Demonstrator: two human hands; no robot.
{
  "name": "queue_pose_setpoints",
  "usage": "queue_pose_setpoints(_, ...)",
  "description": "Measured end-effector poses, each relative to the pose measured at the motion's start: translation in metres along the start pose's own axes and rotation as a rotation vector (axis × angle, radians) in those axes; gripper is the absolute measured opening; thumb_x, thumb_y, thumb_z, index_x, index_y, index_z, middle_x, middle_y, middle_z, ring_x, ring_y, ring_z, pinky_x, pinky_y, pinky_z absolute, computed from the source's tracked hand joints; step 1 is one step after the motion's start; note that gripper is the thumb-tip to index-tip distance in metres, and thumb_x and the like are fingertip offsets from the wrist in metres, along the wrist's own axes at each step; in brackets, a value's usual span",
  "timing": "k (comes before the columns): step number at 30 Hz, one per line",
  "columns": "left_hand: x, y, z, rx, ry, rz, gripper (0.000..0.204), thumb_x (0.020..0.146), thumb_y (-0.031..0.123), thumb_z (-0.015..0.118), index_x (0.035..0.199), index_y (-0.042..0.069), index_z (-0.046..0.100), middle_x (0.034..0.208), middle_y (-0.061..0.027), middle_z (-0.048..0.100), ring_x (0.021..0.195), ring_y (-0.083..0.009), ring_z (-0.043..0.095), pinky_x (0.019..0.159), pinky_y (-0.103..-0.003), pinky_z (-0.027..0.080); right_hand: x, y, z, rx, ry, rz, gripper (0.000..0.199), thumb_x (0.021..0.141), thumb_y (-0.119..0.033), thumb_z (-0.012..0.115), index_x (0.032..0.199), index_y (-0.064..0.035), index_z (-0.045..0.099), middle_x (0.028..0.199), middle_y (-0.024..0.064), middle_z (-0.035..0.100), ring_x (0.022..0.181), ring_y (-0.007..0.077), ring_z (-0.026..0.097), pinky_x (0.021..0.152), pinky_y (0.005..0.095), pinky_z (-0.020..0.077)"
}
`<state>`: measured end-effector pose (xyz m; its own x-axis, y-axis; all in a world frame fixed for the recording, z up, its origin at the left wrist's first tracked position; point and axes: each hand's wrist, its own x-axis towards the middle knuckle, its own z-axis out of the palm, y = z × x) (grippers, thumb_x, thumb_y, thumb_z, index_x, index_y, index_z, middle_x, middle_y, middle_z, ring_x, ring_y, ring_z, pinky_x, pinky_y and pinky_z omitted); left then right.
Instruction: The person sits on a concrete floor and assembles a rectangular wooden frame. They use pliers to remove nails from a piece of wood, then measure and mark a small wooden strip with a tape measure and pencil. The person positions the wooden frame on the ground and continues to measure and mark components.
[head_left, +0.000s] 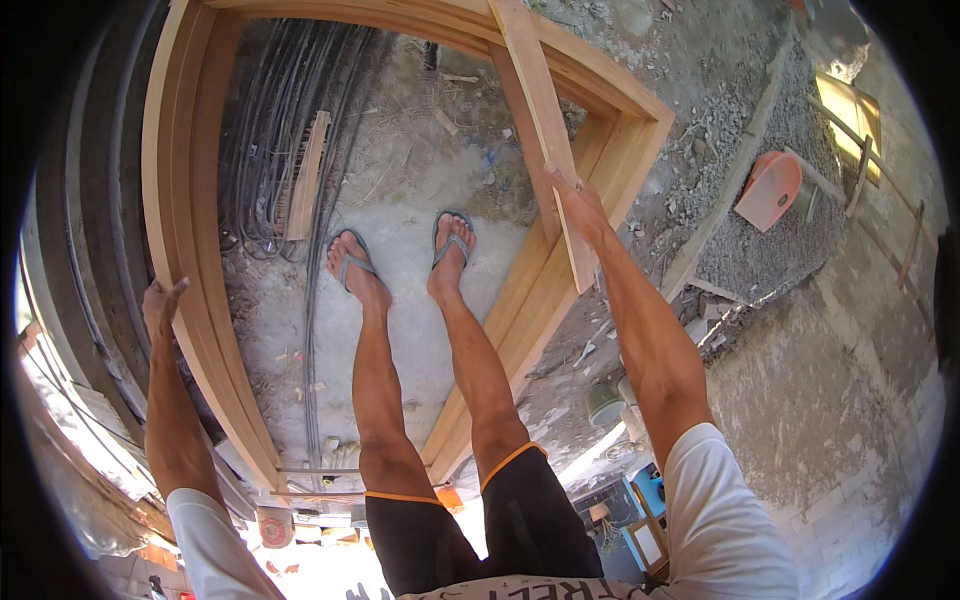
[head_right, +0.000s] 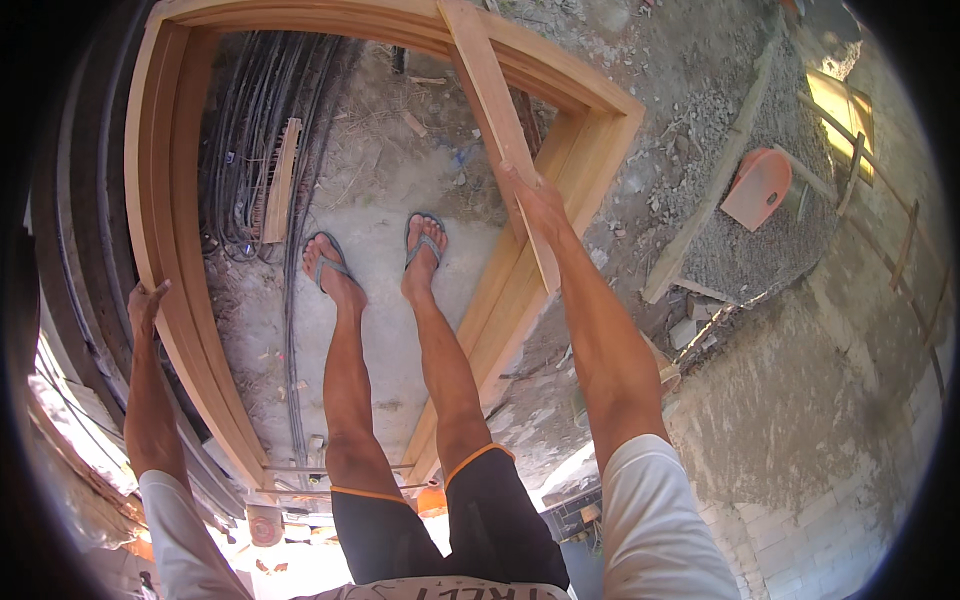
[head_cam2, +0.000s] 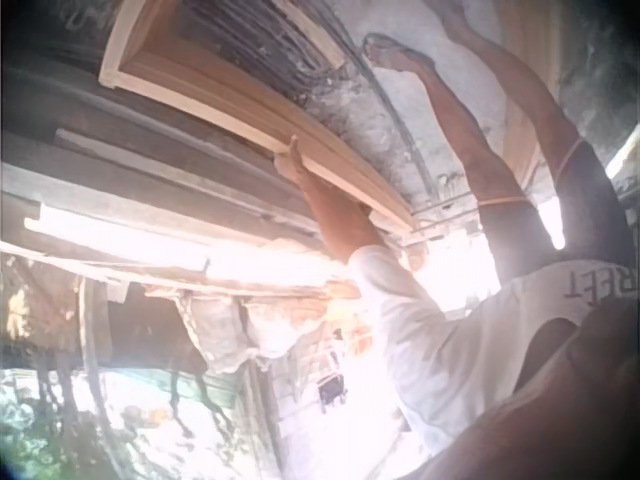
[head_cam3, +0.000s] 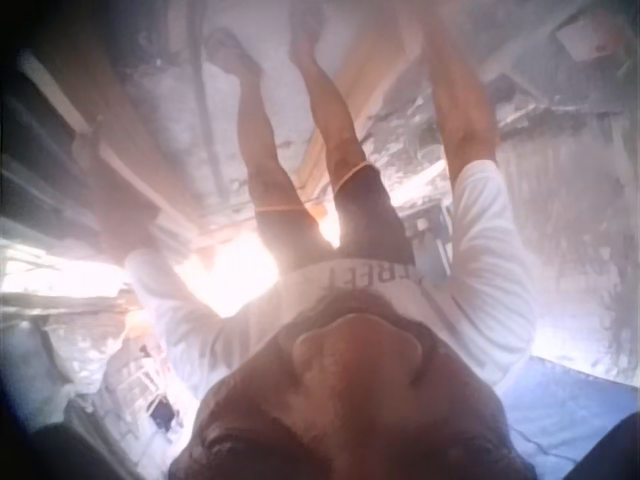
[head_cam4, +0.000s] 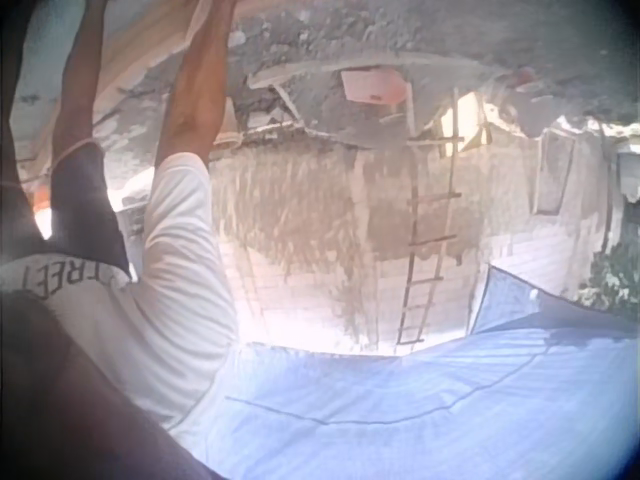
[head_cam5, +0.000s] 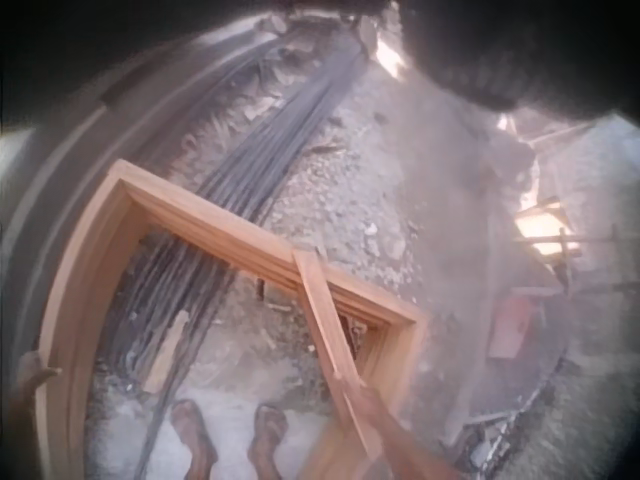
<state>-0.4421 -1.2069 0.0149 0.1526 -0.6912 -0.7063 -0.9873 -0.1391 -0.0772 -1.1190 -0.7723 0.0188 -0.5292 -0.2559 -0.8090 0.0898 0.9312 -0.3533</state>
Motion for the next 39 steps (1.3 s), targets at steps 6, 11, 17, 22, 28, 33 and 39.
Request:
queue_pose_setpoints(6,-0.001,0.004,0.006,0.087,-0.019,0.002,0.063,0.080,0.050,0.088,0.125,0.008,0.075,0.118,-0.0180,0.078,0.111,-0.0368,0.074,0.096,-0.047,0.056,0.001,0.001,-0.001,0.022,-0.049,0.077,0.087,0.089,-0.080,0.066,0.122,0.0005,0.067,0.086,0.0041,0.064,0.078,0.0173,0.064,0.072,0.0332,0.0542)
queue_pose_setpoints(11,-0.017,0.021,0.006,0.100,0.043,0.006,0.062,0.076,0.047,0.090,0.125,0.012,0.077,0.115,-0.0174,0.079,0.111,-0.0370,0.074,0.096,-0.047,0.056,0.003,-0.002,0.004,0.046,-0.047,0.040,0.068,0.095,-0.075,0.064,0.106,-0.0076,0.066,0.083,0.0005,0.061,0.074,0.0115,0.060,0.071,0.0272,0.0496)
queue_pose_setpoints(17,-0.021,0.030,0.002,0.159,0.083,0.010,0.058,0.074,0.046,0.091,0.119,0.012,0.079,0.109,-0.0170,0.080,0.109,-0.0366,0.075,0.094,-0.046,0.056,0.010,0.014,-0.003,0.033,-0.097,0.044,0.067,0.096,-0.076,0.061,0.104,-0.0091,0.065,0.081,-0.0016,0.060,0.076,0.0119,0.058,0.073,0.0302,0.0484)
queue_pose_setpoints(22,-0.010,-0.008,0.021,-0.035,0.163,0.043,0.100,0.076,0.053,0.090,0.154,0.004,0.049,0.144,-0.0315,0.058,0.133,-0.0432,0.060,0.107,-0.048,0.051,0.027,0.006,-0.006,-0.065,-0.169,0.044,0.074,0.097,-0.075,0.061,0.119,-0.0052,0.067,0.098,0.0036,0.067,0.094,0.0160,0.063,0.088,0.0332,0.0497)
queue_pose_setpoints(28,-0.202,0.069,0.109,-0.321,0.271,0.254,0.114,0.084,0.055,0.084,0.169,0.011,0.024,0.171,-0.0373,0.012,0.158,-0.0573,0.013,0.116,-0.079,0.024,0.015,0.009,-0.008,-0.029,-0.049,0.054,0.097,0.094,-0.072,0.066,0.150,0.0055,0.049,0.140,0.0242,0.058,0.129,0.0338,0.057,0.106,0.0427,0.0466)
queue_pose_setpoints(33,-0.472,0.011,0.155,-0.526,-0.622,-0.282,0.129,0.077,0.080,0.074,0.171,0.011,0.019,0.174,-0.0330,0.002,0.160,-0.0551,0.001,0.126,-0.068,0.010,-0.082,-0.028,0.013,0.033,0.190,-0.128,0.108,0.090,-0.067,0.074,0.159,0.0058,0.035,0.147,0.0281,0.053,0.132,0.0370,0.057,0.110,0.0483,0.0454)
queue_pose_setpoints(39,-0.683,0.003,0.051,-1.303,-0.831,-0.502,0.139,0.073,0.080,0.078,0.165,-0.008,0.022,0.161,-0.0335,0.041,0.151,-0.0398,0.042,0.126,-0.041,0.031,-0.260,0.012,0.015,-0.609,-0.314,-0.327,0.084,0.100,-0.056,0.069,0.155,0.0017,0.044,0.151,0.0335,0.045,0.138,0.0478,0.048,0.113,0.0523,0.0425)
